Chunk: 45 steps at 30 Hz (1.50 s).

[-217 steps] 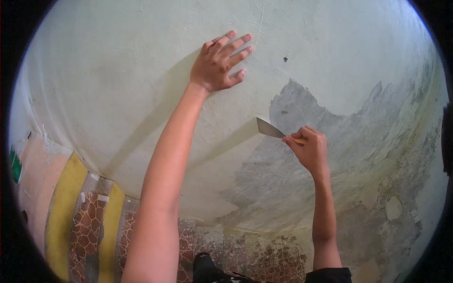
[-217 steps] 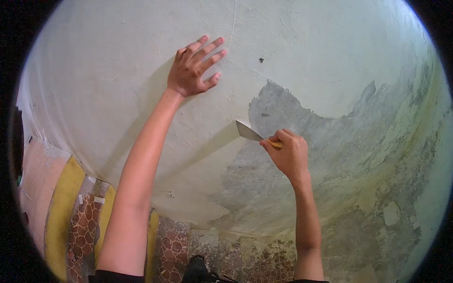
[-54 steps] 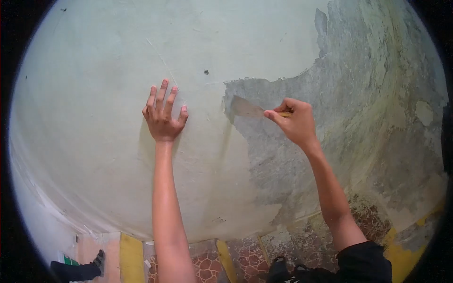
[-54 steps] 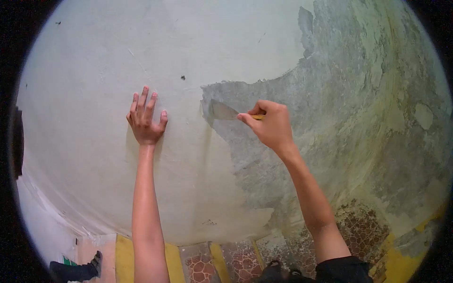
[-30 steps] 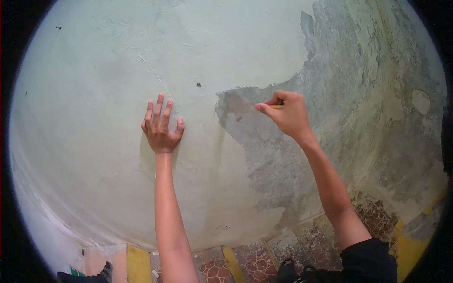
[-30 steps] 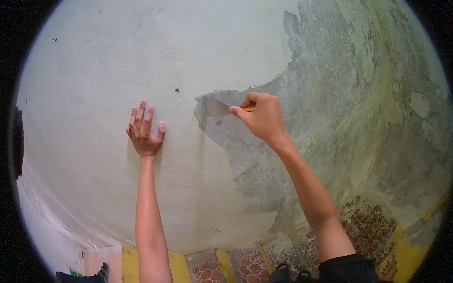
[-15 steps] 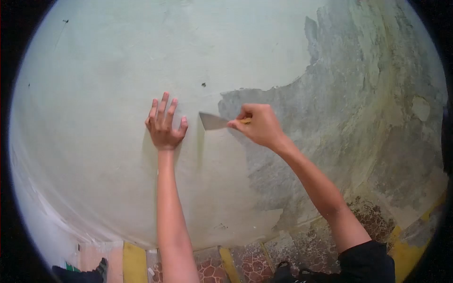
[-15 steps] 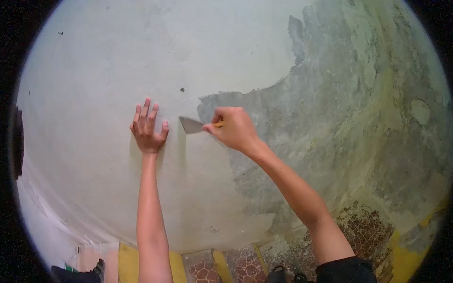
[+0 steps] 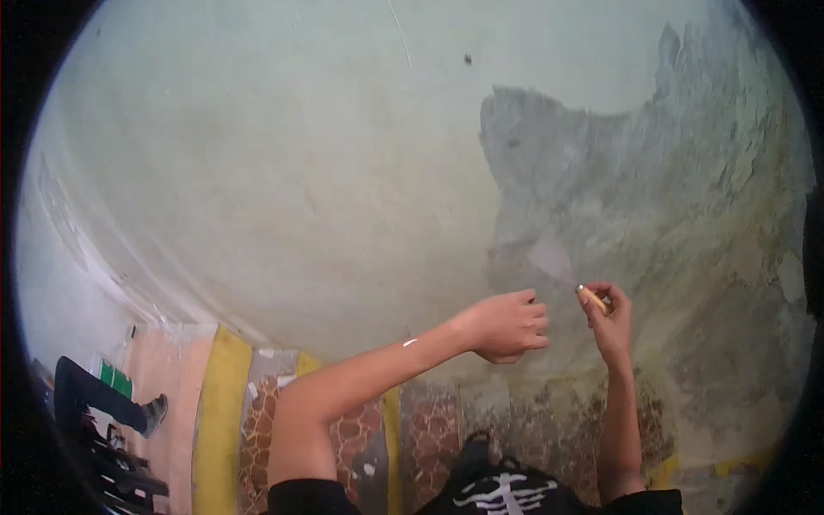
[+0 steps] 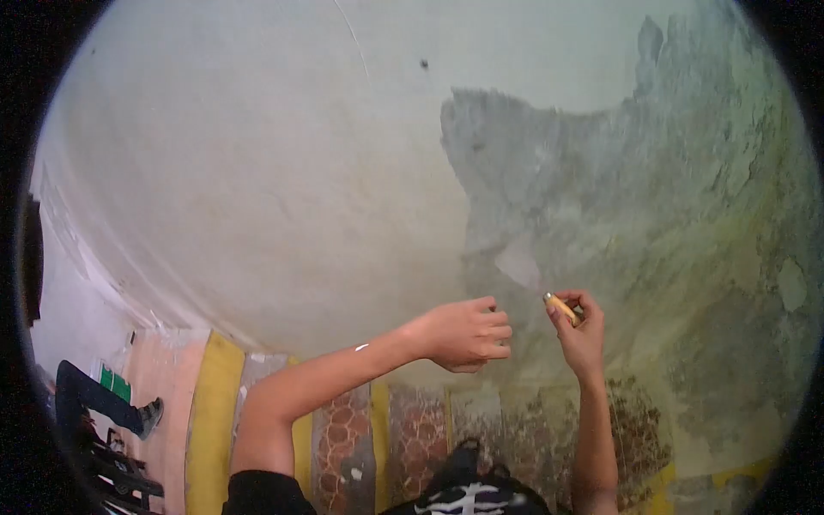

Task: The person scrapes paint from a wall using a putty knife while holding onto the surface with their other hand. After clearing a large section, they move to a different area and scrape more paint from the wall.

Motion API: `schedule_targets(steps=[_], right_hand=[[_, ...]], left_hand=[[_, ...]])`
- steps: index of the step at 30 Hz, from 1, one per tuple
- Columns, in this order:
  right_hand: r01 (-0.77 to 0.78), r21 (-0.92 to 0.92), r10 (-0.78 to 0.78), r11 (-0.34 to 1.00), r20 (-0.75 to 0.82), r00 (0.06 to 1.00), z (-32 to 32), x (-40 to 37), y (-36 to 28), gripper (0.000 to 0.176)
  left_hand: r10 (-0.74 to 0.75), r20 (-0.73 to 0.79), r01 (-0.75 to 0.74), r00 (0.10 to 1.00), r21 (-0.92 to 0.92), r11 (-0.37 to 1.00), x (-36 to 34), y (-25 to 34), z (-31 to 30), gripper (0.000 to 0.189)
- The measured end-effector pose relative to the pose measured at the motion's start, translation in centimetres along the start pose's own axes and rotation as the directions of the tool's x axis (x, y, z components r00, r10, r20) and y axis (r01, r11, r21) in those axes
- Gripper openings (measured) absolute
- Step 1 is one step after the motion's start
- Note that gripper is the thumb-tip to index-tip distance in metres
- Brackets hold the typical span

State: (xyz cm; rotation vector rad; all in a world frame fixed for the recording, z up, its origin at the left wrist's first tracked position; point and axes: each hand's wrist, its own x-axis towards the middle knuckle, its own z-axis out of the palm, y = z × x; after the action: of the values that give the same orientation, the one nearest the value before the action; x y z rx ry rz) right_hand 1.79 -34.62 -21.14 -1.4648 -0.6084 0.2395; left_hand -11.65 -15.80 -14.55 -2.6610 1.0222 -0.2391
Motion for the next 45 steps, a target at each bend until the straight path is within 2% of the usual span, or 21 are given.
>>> schedule_targets(steps=[1,4,6,8,10,11,14,15,16,17,18,22,25,27,29,30,31,33,36,40,45], right_hand=[[0.006,0.059,-0.006,0.998,0.005,1.000,-0.1,-1.3,-1.3,0.015],[0.127,0.129,-0.135,0.984,0.059,0.989,1.6,-5.8,-4.5,0.013],[0.295,-0.079,-0.271,0.952,0.228,0.935,2.0,-7.9,-4.9,0.016],[0.472,-0.123,-0.403,0.873,0.363,0.840,3.4,-9.2,-6.5,0.020],[0.456,-0.127,-0.377,0.881,0.394,0.838,4.9,-10.6,-5.5,0.019],[0.446,-0.124,-0.355,0.887,0.435,0.827,5.2,-11.0,-4.7,0.019],[0.385,-0.288,-0.308,0.877,0.280,0.909,3.7,-9.6,-2.3,0.015],[0.378,-0.473,-0.308,0.796,0.221,0.925,2.5,-8.7,-0.8,0.014],[0.349,-0.639,-0.322,0.685,0.164,0.933,1.0,-7.8,0.3,0.012],[0.282,-0.641,-0.296,0.714,0.090,0.951,-0.2,-7.3,0.4,0.013],[0.218,-0.638,-0.273,0.738,0.013,0.962,-1.3,-6.8,0.4,0.013],[0.221,-0.693,-0.366,0.686,-0.067,0.928,-3.8,-6.2,0.6,0.013],[0.202,-0.576,-0.324,0.792,-0.117,0.939,-4.5,-4.9,-0.2,0.013],[0.281,-0.352,-0.360,0.893,-0.184,0.915,-4.1,-2.5,-1.6,0.014],[0.346,-0.240,-0.395,0.907,-0.202,0.896,-2.7,0.9,-3.6,0.018],[0.375,-0.207,-0.412,0.904,-0.181,0.893,-1.7,2.9,-5.0,0.019],[0.403,-0.174,-0.429,0.898,-0.155,0.890,-0.6,5.0,-6.4,0.021],[0.490,-0.196,-0.515,0.850,-0.111,0.850,1.6,9.4,-8.9,0.023],[0.593,-0.194,-0.616,0.782,-0.096,0.782,4.5,13.4,-12.0,0.024],[0.531,-0.279,-0.570,0.800,-0.078,0.818,6.4,14.4,-13.7,0.023],[0.620,-0.174,-0.640,0.765,-0.099,0.762,5.2,15.1,-13.0,0.024]], left_hand=[[0.004,0.197,0.008,0.980,-0.059,0.998,0.5,1.4,0.7,0.024],[0.011,0.331,0.048,0.944,-0.168,0.985,0.7,2.7,4.9,0.022],[0.000,0.352,0.073,0.936,-0.192,0.979,0.8,3.0,8.2,0.021],[-0.008,0.372,0.090,0.928,-0.204,0.975,1.1,3.2,11.5,0.021],[-0.086,0.409,0.119,0.908,-0.057,0.991,1.7,3.6,14.3,0.023],[-0.081,0.319,0.145,0.944,-0.181,0.973,1.8,3.6,14.4,0.033],[-0.149,0.203,0.219,0.968,-0.386,0.896,1.4,4.8,14.3,0.038],[-0.147,0.205,0.219,0.968,-0.390,0.894,1.6,5.4,14.2,0.038],[-0.068,0.417,0.232,0.906,-0.356,0.905,2.1,6.1,13.9,0.041],[0.008,0.606,0.232,0.795,-0.317,0.919,2.5,6.6,13.5,0.045],[0.009,0.604,0.226,0.797,-0.312,0.923,2.5,7.1,13.1,0.045],[-0.021,0.487,0.261,0.873,-0.431,0.864,-0.8,7.3,11.3,0.046],[-0.111,0.385,0.294,0.916,-0.458,0.839,-4.9,3.7,9.6,0.037],[-0.225,0.275,0.319,0.935,-0.372,0.872,-7.6,-1.4,7.3,0.031],[-0.409,-0.042,0.399,0.911,-0.147,0.905,-9.3,-7.1,2.0,0.024],[-0.437,-0.260,0.481,0.861,0.136,0.866,-9.9,-9.4,-0.5,0.029],[-0.469,-0.428,0.612,0.772,0.301,0.732,-10.9,-12.2,-2.2,0.048],[-0.347,-0.679,0.738,0.648,0.445,0.507,-11.6,-16.7,-6.9,0.062],[-0.317,-0.731,0.790,0.604,0.498,0.358,-13.8,-20.6,-9.7,0.070],[-0.274,-0.733,0.762,0.623,0.488,0.426,-14.3,-20.9,-9.7,0.070],[-0.254,-0.781,0.787,0.571,0.433,0.440,-14.4,-20.9,-9.2,0.065]])
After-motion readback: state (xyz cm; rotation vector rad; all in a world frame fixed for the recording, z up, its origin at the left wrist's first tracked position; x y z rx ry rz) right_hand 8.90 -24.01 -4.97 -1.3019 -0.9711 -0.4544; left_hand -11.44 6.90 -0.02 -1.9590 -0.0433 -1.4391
